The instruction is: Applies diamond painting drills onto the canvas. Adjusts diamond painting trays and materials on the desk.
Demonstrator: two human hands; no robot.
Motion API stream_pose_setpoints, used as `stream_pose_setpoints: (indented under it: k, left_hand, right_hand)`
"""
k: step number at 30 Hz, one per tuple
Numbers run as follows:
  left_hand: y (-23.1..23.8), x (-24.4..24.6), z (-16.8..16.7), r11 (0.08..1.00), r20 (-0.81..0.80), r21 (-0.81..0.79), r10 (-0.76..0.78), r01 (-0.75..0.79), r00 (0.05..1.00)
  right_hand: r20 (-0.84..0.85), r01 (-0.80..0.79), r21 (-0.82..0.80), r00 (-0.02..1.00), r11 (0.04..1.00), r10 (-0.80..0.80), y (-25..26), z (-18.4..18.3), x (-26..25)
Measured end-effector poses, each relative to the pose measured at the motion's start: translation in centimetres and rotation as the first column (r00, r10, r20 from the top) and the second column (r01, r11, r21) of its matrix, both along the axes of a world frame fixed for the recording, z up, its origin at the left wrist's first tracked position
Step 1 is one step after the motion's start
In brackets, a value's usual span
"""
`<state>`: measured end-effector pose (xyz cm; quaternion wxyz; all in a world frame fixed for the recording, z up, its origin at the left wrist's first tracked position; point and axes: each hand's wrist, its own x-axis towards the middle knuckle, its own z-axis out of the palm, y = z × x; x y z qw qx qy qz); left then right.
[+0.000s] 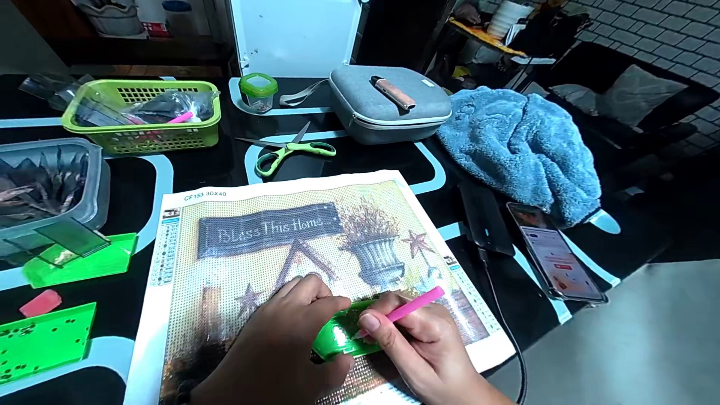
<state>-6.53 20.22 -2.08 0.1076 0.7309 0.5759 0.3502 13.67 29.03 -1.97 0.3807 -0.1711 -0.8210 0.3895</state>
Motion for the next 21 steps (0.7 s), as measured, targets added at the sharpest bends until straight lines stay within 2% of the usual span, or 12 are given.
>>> stream_pose_setpoints:
  k: [6,9,12,15,18,21]
  left_hand:
    - [0.1,0.0,-0.1,1.0,-0.016,0.006,0.004,-0.004,1.0]
    - [0.2,0.1,-0.1,1.0,-0.02,0.019,0.008,-0.007,1.0]
    - [0.1,0.0,0.1,1.0,-0.003,-0.007,0.002,-0.002,1.0]
    - [0.1,-0.2,0.7,0.996,0.016,-0.08,-0.038,0.039,0.999]
    - [0.0,-0.3,1.9,0.978,0.071,-0.188,-0.076,0.088,0.995]
    - [-0.1,-0.4,2.5,0.965,0.078,-0.242,-0.085,0.102,0.993]
  right_hand:
    - [-0.005,0.007,-0.002,1.0,1.0,-0.007,0.0,-0.1,0.0]
    - [-0.038,-0.006,-0.08,0.999,0.997,0.003,0.1,0.2,0.1]
    - [-0.11,0.006,-0.242,0.993,0.97,-0.033,0.3,0.5,0.5]
    - [-0.106,0.159,-0.357,0.972,0.92,-0.209,1.3,1.0,2.3]
    - [-0.067,0.317,-0.336,0.931,0.887,-0.358,2.8,1.0,4.7]
    - [-0.029,0.398,-0.284,0.906,0.872,-0.422,3.6,0.8,6.0]
